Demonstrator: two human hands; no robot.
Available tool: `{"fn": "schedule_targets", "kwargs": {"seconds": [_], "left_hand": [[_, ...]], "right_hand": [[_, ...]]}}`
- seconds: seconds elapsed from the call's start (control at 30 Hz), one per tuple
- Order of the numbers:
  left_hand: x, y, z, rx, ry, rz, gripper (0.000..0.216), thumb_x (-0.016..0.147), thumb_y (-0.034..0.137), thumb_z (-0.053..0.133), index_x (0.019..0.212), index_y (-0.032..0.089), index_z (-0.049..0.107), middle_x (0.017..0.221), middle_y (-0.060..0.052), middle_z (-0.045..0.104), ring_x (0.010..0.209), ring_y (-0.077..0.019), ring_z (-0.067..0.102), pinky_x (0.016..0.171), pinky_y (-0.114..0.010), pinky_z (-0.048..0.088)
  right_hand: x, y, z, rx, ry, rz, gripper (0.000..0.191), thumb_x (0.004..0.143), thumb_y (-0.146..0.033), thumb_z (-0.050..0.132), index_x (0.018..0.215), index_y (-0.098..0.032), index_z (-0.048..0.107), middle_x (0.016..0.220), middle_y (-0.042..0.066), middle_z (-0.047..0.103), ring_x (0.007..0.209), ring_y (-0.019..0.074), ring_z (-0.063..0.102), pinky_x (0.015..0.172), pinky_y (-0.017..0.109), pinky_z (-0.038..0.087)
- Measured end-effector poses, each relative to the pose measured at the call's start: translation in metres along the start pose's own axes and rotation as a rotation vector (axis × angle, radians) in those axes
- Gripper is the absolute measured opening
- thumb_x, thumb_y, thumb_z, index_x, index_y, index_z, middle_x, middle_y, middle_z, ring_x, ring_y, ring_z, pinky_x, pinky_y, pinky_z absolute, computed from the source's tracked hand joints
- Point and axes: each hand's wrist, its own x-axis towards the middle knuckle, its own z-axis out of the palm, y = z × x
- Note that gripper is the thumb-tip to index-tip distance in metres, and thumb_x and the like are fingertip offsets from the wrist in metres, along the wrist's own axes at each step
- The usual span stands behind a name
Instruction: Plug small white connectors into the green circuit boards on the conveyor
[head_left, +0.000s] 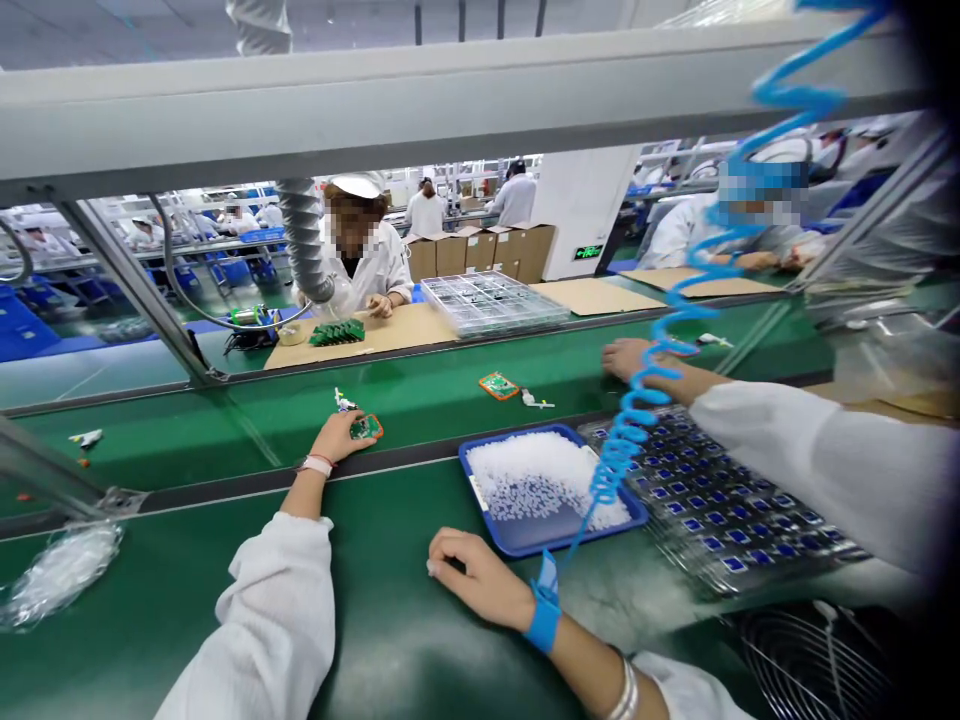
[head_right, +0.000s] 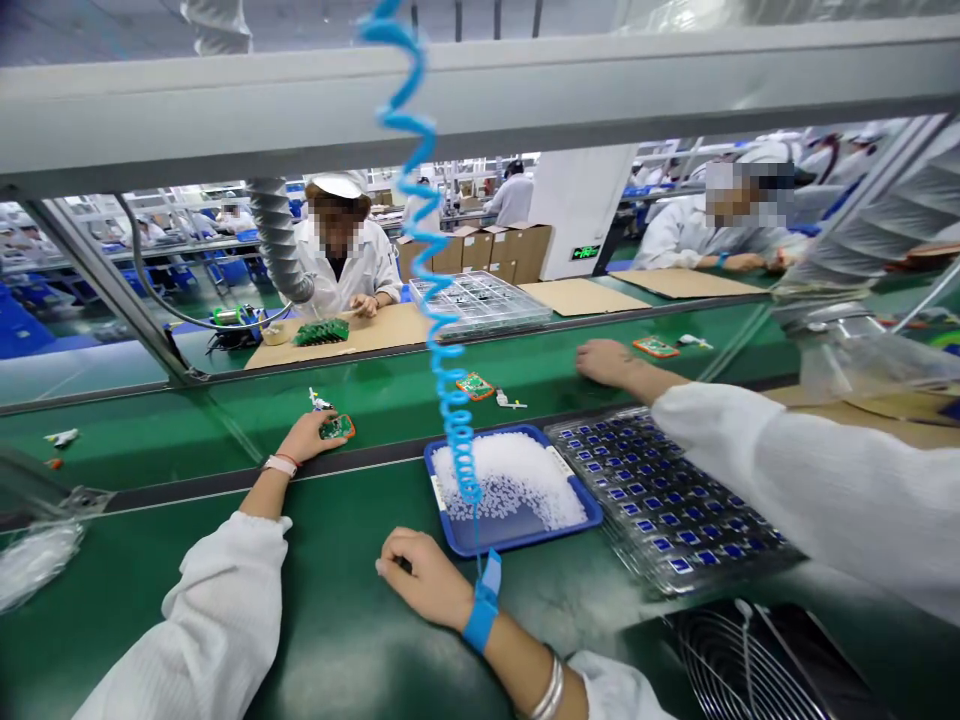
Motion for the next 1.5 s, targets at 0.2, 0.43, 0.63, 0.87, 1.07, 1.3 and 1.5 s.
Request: {"fn": "schedule_targets", "kwargs": {"seconds": [0.2, 0.43, 0.63, 0.87, 1.07, 1.3, 1.5], "left_hand": [[-0.013, 0.000, -0.001, -0.055, 0.018, -0.027, 0.058, 0.071, 0.048, 0.066, 0.118, 0.015, 0.054, 0.119, -0.013, 0.061, 0.110, -0.0279, 0.057, 0.096, -0.037, 0.042], [-0.025, 0.023, -0.005, -0.179, 0.200, -0.185, 0.063, 0.067, 0.056, 0.068, 0.112, 0.016, 0.053, 0.100, -0.008, 0.065, 0.092, -0.0242, 0.063, 0.081, -0.034, 0.049], [-0.061, 0.086, -0.004, -0.251, 0.120, 0.056, 0.057, 0.068, 0.052, 0.068, 0.112, 0.019, 0.052, 0.111, -0.007, 0.061, 0.103, -0.0249, 0.057, 0.092, -0.036, 0.044], [-0.109, 0.121, -0.002, -0.264, -0.079, 0.254, 0.052, 0.073, 0.048, 0.066, 0.115, 0.021, 0.051, 0.115, -0.007, 0.060, 0.107, -0.0256, 0.055, 0.093, -0.037, 0.043], [-0.133, 0.134, -0.006, -0.276, -0.139, 0.247, 0.049, 0.073, 0.048, 0.066, 0.114, 0.024, 0.053, 0.113, -0.007, 0.060, 0.105, -0.0264, 0.053, 0.091, -0.039, 0.042], [-0.153, 0.142, -0.012, -0.332, -0.167, 0.243, 0.050, 0.071, 0.046, 0.070, 0.112, 0.022, 0.055, 0.111, -0.007, 0.062, 0.103, -0.0258, 0.054, 0.089, -0.039, 0.042], [-0.140, 0.148, -0.014, -0.671, -0.041, 0.169, 0.015, 0.084, 0.031, 0.059, 0.089, 0.019, 0.065, 0.093, -0.005, 0.069, 0.090, -0.0195, 0.061, 0.085, -0.034, 0.045]], "right_hand": [[-0.005, -0.006, -0.052, -0.006, 0.284, -0.036, 0.015, 0.085, -0.032, 0.049, 0.088, -0.019, 0.056, 0.087, 0.004, 0.059, 0.082, 0.0149, 0.056, 0.075, 0.028, 0.045], [-0.050, 0.051, -0.131, -0.489, 0.623, 0.248, 0.018, 0.079, -0.033, 0.052, 0.071, -0.018, 0.057, 0.083, 0.008, 0.061, 0.086, 0.0203, 0.055, 0.080, 0.036, 0.039], [-0.056, 0.070, -0.128, -0.652, 0.426, 0.325, 0.016, 0.079, -0.024, 0.051, 0.067, -0.018, 0.059, 0.085, 0.006, 0.061, 0.091, 0.0199, 0.054, 0.087, 0.037, 0.033], [-0.056, 0.075, -0.126, -0.672, 0.420, 0.388, 0.014, 0.076, -0.020, 0.053, 0.064, -0.017, 0.059, 0.079, 0.006, 0.061, 0.086, 0.0201, 0.054, 0.084, 0.036, 0.032], [-0.055, 0.077, -0.120, -0.718, 0.391, 0.409, 0.016, 0.077, -0.021, 0.052, 0.064, -0.017, 0.060, 0.080, 0.007, 0.060, 0.086, 0.0204, 0.053, 0.084, 0.037, 0.033], [-0.055, 0.068, -0.123, -0.667, 0.388, 0.352, 0.017, 0.078, -0.018, 0.050, 0.062, -0.017, 0.057, 0.081, 0.008, 0.058, 0.085, 0.0216, 0.053, 0.084, 0.039, 0.035], [-0.016, 0.014, -0.056, -0.250, 0.378, -0.006, 0.015, 0.086, -0.025, 0.048, 0.074, -0.019, 0.054, 0.097, 0.008, 0.054, 0.098, 0.0200, 0.052, 0.088, 0.037, 0.040]]}}
